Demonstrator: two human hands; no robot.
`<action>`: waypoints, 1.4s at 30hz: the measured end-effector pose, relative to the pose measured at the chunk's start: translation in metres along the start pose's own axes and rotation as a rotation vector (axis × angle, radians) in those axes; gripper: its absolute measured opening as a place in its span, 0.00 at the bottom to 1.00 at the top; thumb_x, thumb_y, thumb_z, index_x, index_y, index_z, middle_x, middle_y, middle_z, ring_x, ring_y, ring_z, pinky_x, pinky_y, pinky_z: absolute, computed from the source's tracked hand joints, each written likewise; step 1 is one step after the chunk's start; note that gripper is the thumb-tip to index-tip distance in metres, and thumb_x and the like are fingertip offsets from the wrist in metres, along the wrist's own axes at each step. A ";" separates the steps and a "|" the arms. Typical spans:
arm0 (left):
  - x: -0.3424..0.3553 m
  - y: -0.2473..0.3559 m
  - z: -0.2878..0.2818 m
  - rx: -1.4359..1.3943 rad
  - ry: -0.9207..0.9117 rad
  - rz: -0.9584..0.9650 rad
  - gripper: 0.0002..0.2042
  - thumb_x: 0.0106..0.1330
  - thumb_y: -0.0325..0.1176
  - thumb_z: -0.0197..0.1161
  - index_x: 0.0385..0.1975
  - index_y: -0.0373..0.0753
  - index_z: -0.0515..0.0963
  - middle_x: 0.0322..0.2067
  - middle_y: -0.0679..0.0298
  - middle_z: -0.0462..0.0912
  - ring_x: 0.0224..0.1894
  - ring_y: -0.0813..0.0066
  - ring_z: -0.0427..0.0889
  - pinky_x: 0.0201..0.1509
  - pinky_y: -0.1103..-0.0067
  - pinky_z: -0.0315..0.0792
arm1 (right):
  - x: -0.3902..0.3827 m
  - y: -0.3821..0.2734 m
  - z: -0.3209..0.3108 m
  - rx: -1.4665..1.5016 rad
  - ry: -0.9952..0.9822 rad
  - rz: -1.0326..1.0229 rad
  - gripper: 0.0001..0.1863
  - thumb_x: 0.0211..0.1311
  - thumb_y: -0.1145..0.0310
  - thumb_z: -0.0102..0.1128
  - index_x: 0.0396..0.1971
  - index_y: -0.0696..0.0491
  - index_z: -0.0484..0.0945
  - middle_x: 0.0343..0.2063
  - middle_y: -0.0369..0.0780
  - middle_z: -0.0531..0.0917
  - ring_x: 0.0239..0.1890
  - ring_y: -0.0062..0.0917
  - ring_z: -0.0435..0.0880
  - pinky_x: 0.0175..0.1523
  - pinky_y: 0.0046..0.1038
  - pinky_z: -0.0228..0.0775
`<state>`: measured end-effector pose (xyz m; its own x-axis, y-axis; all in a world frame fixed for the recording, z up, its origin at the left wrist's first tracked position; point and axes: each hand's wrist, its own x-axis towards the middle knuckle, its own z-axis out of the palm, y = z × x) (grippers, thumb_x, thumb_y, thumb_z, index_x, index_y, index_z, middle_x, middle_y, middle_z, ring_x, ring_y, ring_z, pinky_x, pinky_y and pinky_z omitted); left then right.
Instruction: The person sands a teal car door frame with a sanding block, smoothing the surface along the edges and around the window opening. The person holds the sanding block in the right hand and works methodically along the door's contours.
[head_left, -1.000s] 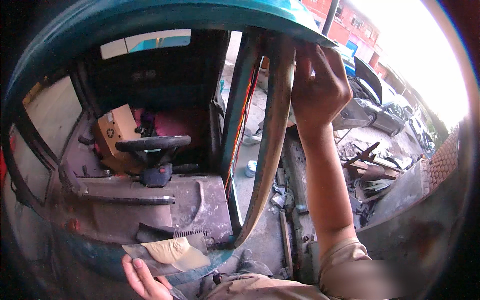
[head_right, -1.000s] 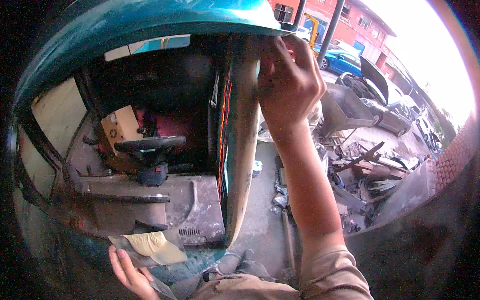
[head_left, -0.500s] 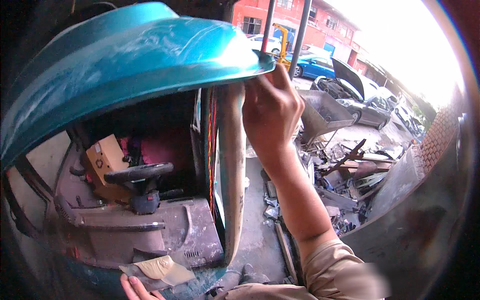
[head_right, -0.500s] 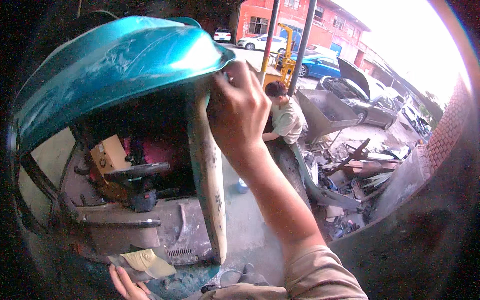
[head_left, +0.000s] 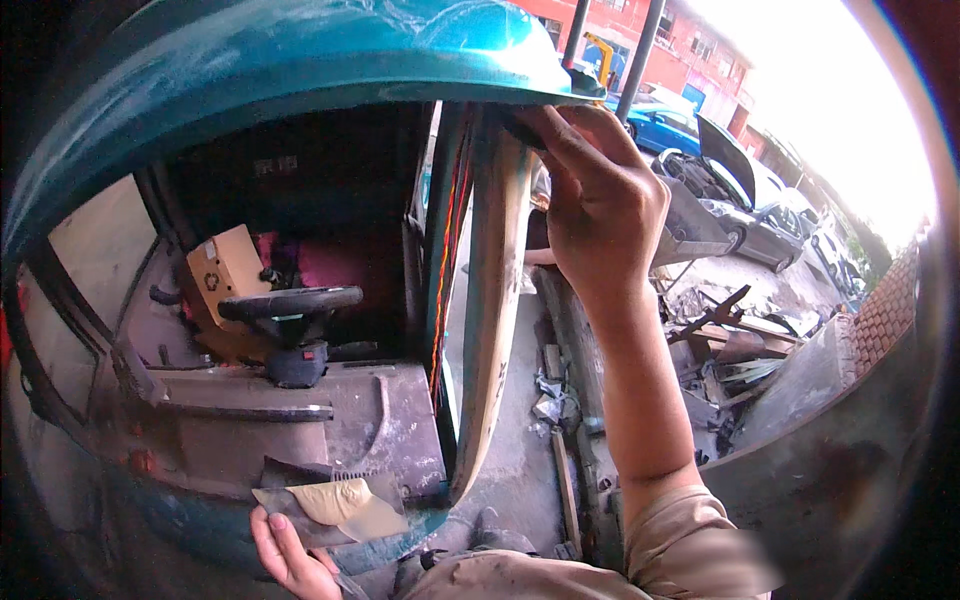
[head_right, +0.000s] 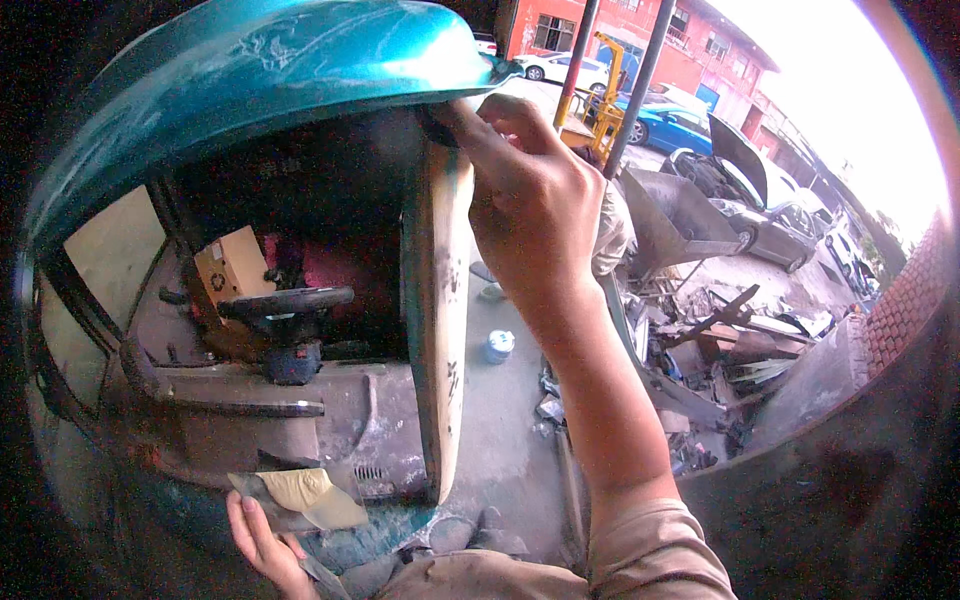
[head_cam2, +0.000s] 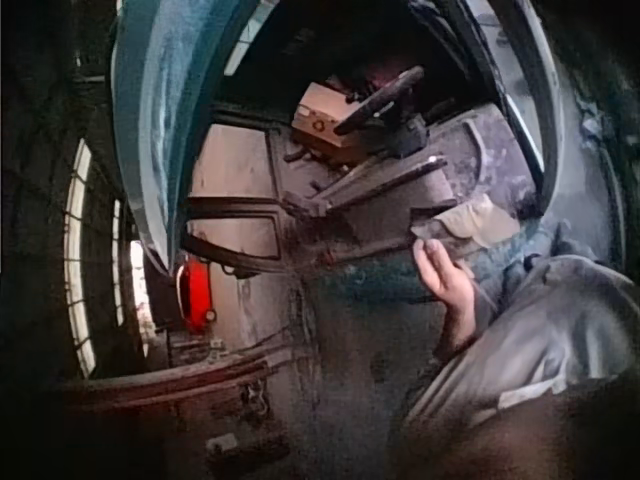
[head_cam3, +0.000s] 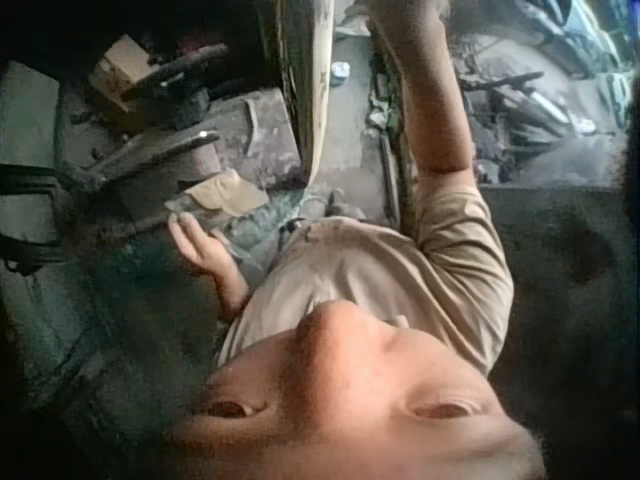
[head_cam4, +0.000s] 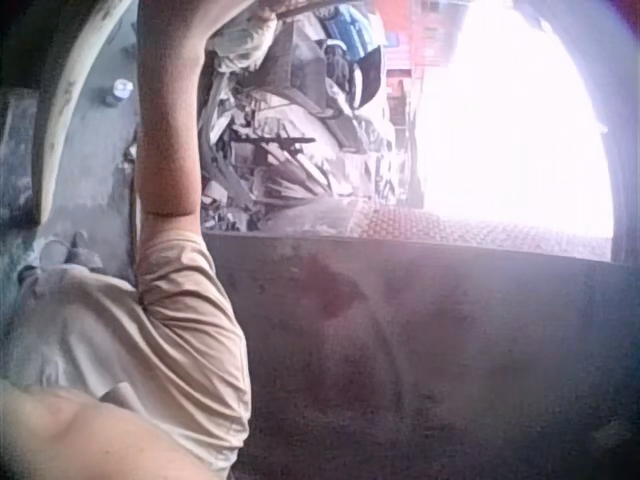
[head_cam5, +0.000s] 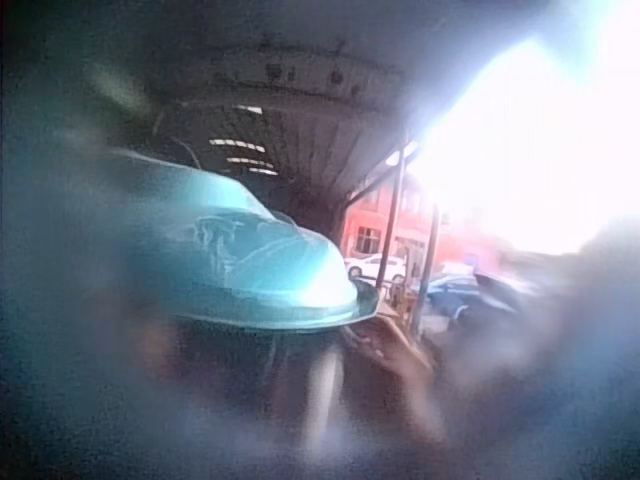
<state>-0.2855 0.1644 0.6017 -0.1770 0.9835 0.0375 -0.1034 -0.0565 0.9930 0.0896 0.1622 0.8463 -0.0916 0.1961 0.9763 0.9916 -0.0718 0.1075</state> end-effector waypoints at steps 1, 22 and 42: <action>-0.001 -0.003 -0.001 0.009 0.012 -0.007 0.22 0.79 0.46 0.53 0.62 0.35 0.69 0.35 0.64 0.81 0.16 0.88 0.67 0.10 0.88 0.52 | 0.000 -0.006 -0.004 -0.004 -0.026 0.021 0.22 0.59 0.83 0.64 0.49 0.44 0.88 0.43 0.39 0.88 0.38 0.32 0.90 0.41 0.30 0.82; -0.003 -0.004 0.006 -0.004 -0.090 -0.047 0.19 0.79 0.46 0.52 0.60 0.40 0.70 0.35 0.65 0.80 0.16 0.88 0.66 0.09 0.88 0.52 | -0.071 -0.030 -0.026 0.169 -0.079 0.070 0.27 0.48 0.85 0.62 0.48 0.45 0.87 0.38 0.39 0.85 0.31 0.32 0.88 0.36 0.29 0.80; -0.031 0.033 0.022 -0.066 -0.230 0.007 0.15 0.78 0.43 0.54 0.54 0.39 0.72 0.29 0.71 0.75 0.14 0.89 0.64 0.08 0.87 0.53 | -0.136 -0.035 -0.089 0.361 -0.349 0.204 0.16 0.51 0.88 0.62 0.40 0.59 0.86 0.36 0.46 0.88 0.38 0.38 0.91 0.46 0.33 0.83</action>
<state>-0.2618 0.1354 0.6362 0.0493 0.9958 0.0768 -0.1684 -0.0675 0.9834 0.0595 0.0508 0.7265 0.0806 0.5306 0.8438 0.9599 0.1866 -0.2091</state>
